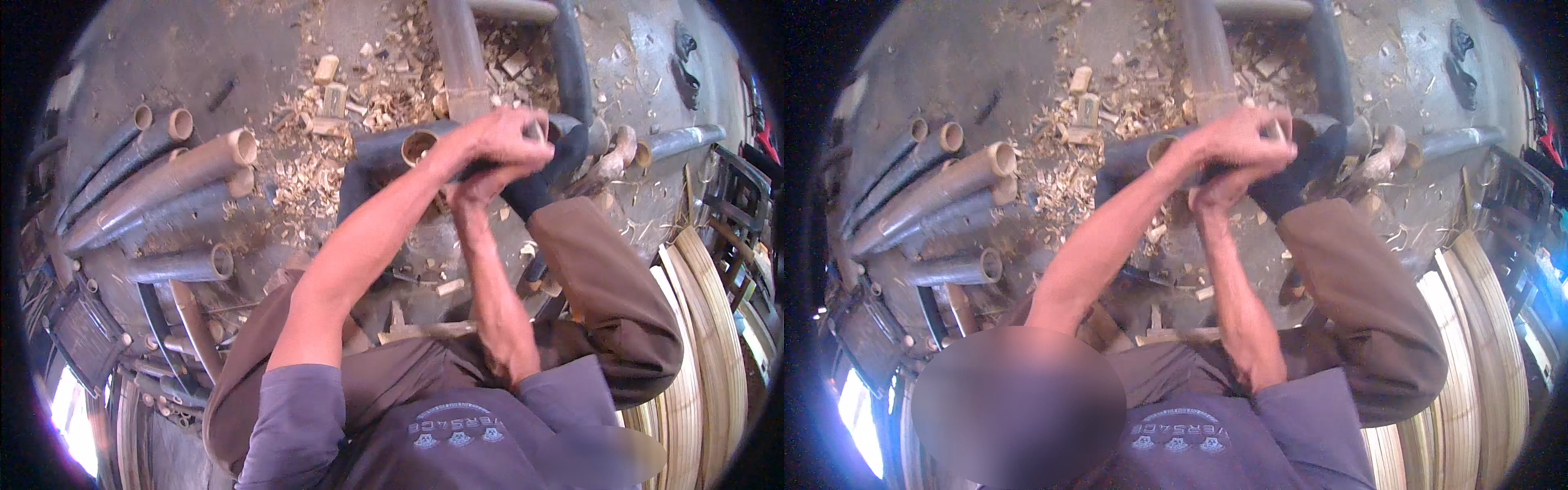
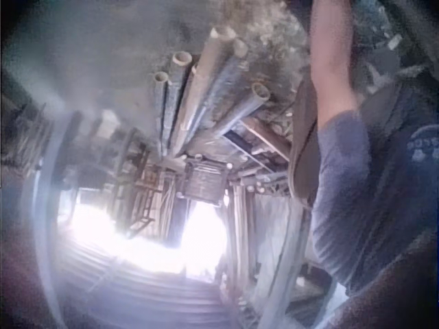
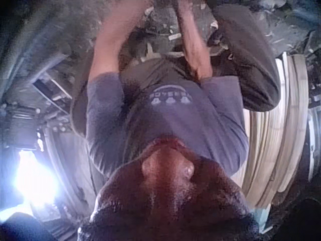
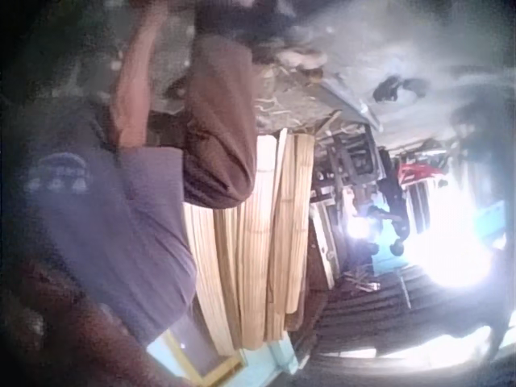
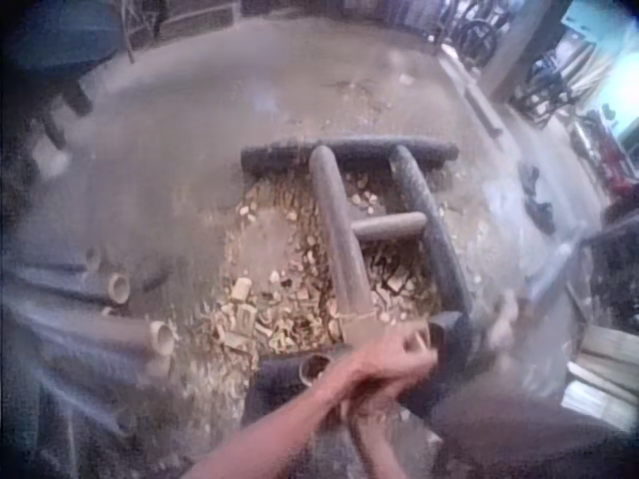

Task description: The person sits on the floor and assembles bamboo poles into a ladder-like structure. They fit poles into joints, tap them with a wooden mallet, and use a hand saw to trim ends for a snug fit.

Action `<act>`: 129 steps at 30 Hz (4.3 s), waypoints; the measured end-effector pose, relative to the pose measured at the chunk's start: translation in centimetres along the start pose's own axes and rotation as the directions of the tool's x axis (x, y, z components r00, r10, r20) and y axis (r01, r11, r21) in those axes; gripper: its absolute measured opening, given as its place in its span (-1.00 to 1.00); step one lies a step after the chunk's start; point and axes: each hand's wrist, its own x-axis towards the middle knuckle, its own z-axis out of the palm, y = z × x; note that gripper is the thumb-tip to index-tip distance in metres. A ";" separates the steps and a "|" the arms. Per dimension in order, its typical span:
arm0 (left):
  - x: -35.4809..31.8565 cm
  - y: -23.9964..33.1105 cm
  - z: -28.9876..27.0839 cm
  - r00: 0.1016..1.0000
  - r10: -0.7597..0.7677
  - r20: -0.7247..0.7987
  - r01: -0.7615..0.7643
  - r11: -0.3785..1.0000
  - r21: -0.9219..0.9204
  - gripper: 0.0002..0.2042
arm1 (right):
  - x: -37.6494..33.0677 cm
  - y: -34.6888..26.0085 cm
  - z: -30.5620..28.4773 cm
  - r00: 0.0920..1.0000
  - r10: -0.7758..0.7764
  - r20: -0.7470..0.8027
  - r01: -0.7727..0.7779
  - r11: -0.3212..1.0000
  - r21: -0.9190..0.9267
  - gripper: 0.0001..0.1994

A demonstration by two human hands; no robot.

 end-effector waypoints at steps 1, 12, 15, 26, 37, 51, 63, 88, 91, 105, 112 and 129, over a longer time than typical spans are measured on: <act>0.2 -0.2 0.4 1.000 0.001 0.007 -0.001 1.000 -0.009 -0.55 | 0.3 0.5 -0.2 1.000 0.007 -0.015 -0.006 0.999 0.035 -0.38; -4.4 -3.2 -7.1 0.477 -0.119 -0.871 0.049 0.993 -0.109 -0.54 | 3.8 3.3 7.7 0.800 0.492 0.345 -0.174 0.739 -0.651 -0.21; -8.7 -4.1 -6.4 0.098 -0.193 -0.976 -0.057 0.978 -0.199 -0.56 | 1.3 2.7 9.1 0.534 0.664 0.524 -0.013 0.626 -0.780 -0.24; -10.4 -6.8 -5.6 -0.045 -0.379 -0.924 -0.486 0.817 -0.311 -0.74 | 1.7 3.0 9.9 0.332 0.635 0.698 0.364 0.596 -0.716 -0.42; 0.2 -6.6 -6.7 0.820 0.450 -0.352 -0.430 0.892 0.138 -0.66 | 2.0 1.6 5.4 0.958 -0.175 0.225 0.285 0.615 -0.735 -0.36; -4.0 -5.5 -7.6 0.318 -0.227 -0.921 0.216 0.963 -0.162 -0.44 | 3.3 1.5 9.7 0.614 0.782 0.104 -0.532 0.508 -0.677 -0.20; -12.8 -2.3 -1.7 -0.129 -0.471 -0.873 -0.443 0.815 -0.374 -0.59 | 1.8 2.1 8.1 0.376 0.791 0.483 0.084 0.490 -0.868 -0.42; -17.2 -0.8 5.8 0.893 -0.413 -0.179 0.397 0.910 -0.119 -0.20 | -11.0 -3.5 -8.1 0.838 0.222 0.498 0.111 0.825 -0.554 -0.07; -16.2 1.3 5.6 0.855 -0.388 -0.344 0.412 0.911 -0.002 -0.01 | -9.7 0.2 -6.8 0.884 0.007 0.468 0.254 0.832 -0.493 -0.12; -16.4 -5.6 8.0 0.689 -0.402 -0.602 0.349 0.913 -0.210 -0.30 | -9.0 -2.4 -5.4 0.770 0.409 0.490 0.216 0.555 -0.803 -0.35; -7.2 -4.4 9.7 0.511 -0.654 -0.557 -0.273 0.490 -0.827 -0.35 | 1.5 -9.3 -0.5 0.471 0.708 0.525 0.791 -0.076 -0.607 -0.68; -14.9 0.4 6.2 0.735 -0.548 -0.398 0.653 0.731 0.198 -0.21 | -10.6 -0.3 -7.3 0.871 0.388 0.302 -0.156 0.801 -0.578 -0.29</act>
